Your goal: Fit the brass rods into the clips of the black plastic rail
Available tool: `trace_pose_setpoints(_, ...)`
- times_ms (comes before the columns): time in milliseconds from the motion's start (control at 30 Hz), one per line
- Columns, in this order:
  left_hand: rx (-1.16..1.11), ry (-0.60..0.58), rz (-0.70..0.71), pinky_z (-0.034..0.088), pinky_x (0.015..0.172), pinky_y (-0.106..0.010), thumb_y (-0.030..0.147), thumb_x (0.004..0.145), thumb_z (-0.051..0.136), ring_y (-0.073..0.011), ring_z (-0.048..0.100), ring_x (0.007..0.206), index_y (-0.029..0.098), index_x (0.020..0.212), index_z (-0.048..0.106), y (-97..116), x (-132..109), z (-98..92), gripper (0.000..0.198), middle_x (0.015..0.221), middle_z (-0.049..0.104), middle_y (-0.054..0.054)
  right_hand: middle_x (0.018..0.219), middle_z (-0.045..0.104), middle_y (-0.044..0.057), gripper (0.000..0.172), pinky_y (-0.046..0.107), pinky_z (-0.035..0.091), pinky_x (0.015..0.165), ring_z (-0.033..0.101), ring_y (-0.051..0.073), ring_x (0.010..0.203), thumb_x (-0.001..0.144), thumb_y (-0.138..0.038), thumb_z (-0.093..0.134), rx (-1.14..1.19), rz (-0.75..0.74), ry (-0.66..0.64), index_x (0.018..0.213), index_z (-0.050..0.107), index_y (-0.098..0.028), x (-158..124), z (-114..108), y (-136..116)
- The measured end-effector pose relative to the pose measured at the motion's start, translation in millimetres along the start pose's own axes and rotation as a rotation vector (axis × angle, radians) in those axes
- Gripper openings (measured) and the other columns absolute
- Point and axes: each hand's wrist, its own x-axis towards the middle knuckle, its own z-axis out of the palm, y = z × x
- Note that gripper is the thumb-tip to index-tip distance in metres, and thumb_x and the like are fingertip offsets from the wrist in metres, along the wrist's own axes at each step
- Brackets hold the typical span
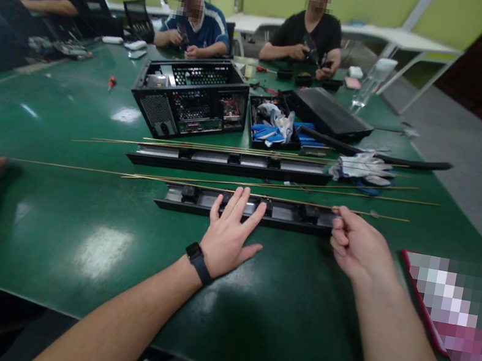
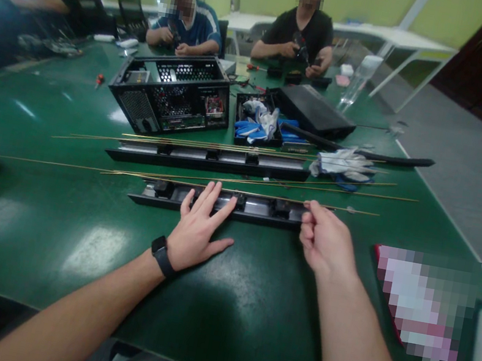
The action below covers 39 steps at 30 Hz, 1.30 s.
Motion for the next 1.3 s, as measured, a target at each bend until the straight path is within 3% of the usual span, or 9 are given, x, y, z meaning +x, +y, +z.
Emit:
trace_pose_setpoints(100,0.000,-0.011,-0.003,0.031,0.147,-0.082,0.040,0.102,0.099,-0.0508,0.030,0.190,0.029,0.188,0.057,0,0,-0.5,0.096,0.203,0.032,-0.026,0.068,0.059,-0.008,0.020,0.015,0.027,0.029,0.041,0.005,0.038,0.113,-0.028,0.087,0.012,-0.024,0.015,0.101,0.072,-0.022,0,0,1)
trace_pose_setpoints(267,0.000,-0.009,-0.001,0.032,0.146,-0.083,0.039,0.102,0.100,-0.0516,0.031,0.190,0.028,0.187,0.057,1,1,0.1,0.096,0.202,0.033,-0.027,0.066,0.059,-0.008,0.024,0.015,0.025,0.028,0.037,0.004,0.037,0.123,-0.018,0.065,0.014,0.014,0.045,0.100,0.072,-0.019,-10,10,-4)
trace_pose_setpoints(433,0.001,0.005,0.010,0.031,0.147,-0.082,0.039,0.102,0.100,-0.0516,0.031,0.190,0.029,0.188,0.057,-1,0,1.2,0.097,0.203,0.032,-0.026,0.065,0.057,-0.008,0.030,0.015,0.024,0.028,0.037,0.004,0.037,0.125,-0.016,0.061,0.047,-0.005,0.119,0.097,0.071,-0.019,-18,17,-9)
trace_pose_setpoints(600,-0.001,0.002,0.008,0.031,0.146,-0.082,0.039,0.102,0.099,-0.0513,0.031,0.190,0.029,0.188,0.056,-2,-1,1.9,0.096,0.203,0.032,-0.027,0.065,0.057,-0.008,0.030,0.015,0.024,0.028,0.037,0.004,0.037,0.124,-0.015,0.062,0.018,0.025,0.068,0.096,0.071,-0.018,-21,21,-8)
trace_pose_setpoints(733,0.001,0.001,0.010,0.030,0.147,-0.083,0.038,0.102,0.099,-0.0513,0.030,0.190,0.029,0.188,0.057,-1,-1,2.2,0.096,0.203,0.032,-0.027,0.065,0.056,-0.008,0.032,0.015,0.024,0.028,0.036,0.004,0.036,0.127,-0.018,0.059,0.030,0.019,0.103,0.097,0.071,-0.019,-22,22,-8)
trace_pose_setpoints(1133,-0.001,-0.008,0.008,0.030,0.146,-0.084,0.039,0.102,0.100,-0.0518,0.030,0.190,0.028,0.188,0.056,-1,0,0.8,0.097,0.203,0.031,-0.028,0.066,0.058,-0.008,0.023,0.015,0.026,0.028,0.039,0.006,0.038,0.123,-0.019,0.063,0.016,-0.006,0.070,0.102,0.071,-0.021,-14,13,-4)
trace_pose_setpoints(1300,-0.001,-0.004,0.010,0.030,0.146,-0.083,0.038,0.102,0.099,-0.0514,0.030,0.190,0.028,0.188,0.056,0,0,-0.5,0.096,0.203,0.031,-0.028,0.068,0.060,-0.007,0.017,0.015,0.027,0.029,0.042,0.006,0.039,0.116,-0.023,0.079,-0.001,-0.014,0.017,0.101,0.070,-0.022,-4,5,1)
